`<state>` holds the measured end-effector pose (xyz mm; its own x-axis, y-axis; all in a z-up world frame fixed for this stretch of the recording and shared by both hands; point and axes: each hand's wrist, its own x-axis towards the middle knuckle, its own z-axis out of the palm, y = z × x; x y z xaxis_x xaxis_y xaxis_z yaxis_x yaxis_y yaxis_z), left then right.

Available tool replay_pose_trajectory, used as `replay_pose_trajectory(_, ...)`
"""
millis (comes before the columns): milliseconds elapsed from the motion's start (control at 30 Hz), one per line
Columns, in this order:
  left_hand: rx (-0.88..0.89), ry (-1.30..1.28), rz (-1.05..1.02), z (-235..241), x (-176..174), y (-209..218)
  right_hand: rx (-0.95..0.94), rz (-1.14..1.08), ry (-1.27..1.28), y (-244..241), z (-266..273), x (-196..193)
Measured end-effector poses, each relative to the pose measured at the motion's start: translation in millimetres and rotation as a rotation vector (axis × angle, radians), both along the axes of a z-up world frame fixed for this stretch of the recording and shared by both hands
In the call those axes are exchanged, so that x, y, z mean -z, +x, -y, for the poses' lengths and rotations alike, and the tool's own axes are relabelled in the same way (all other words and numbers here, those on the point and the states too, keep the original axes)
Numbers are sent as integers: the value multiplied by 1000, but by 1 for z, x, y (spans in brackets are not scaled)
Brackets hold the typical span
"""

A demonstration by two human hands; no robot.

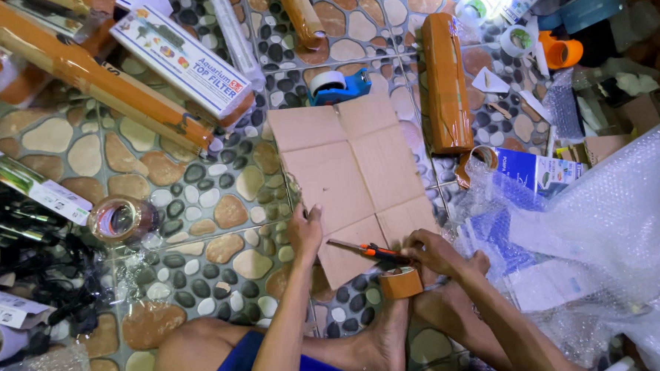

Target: The person sits on the floor and wraps cylindrical items in cardboard and bubble wrap. They secure the packages using brown packing tape and a utility knife to cut the tape and cardboard.

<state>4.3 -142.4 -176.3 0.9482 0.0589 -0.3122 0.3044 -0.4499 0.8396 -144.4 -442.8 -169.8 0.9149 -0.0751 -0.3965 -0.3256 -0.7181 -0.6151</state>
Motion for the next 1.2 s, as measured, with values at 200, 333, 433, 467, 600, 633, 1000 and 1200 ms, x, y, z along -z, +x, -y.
replay_pose_trajectory(200, -175, 19, 179, -26, -35, -76, -207, -214, -60, 37, -57, -1)
replay_pose_trajectory(333, -335, -34, 329, -43, -51, -110, -345, -207, -184, 50, -80, -9)
replay_pose_trajectory(433, -460, -28, 347, -64, -74, -133, -29, -153, -156, 48, -47, -17)
replay_pose_trajectory(467, -529, -2, 319, -70, -84, -140, 183, -131, -194, 48, -31, -18)
replay_pose_trajectory(600, -698, -326, 196, -38, -62, -179, 155, 21, -576, 41, -2, -34)
replay_pose_trajectory(633, -737, -389, 93, -27, -51, -186, 99, 100, -461, 41, -21, -61)
replay_pose_trajectory(1000, -11, 70, 316, -48, -113, -225, -681, 500, -553, -3, -147, -48)
replay_pose_trajectory(1200, 610, 1098, 604, -146, -84, -152, -859, 83, -129, 23, -161, -127)
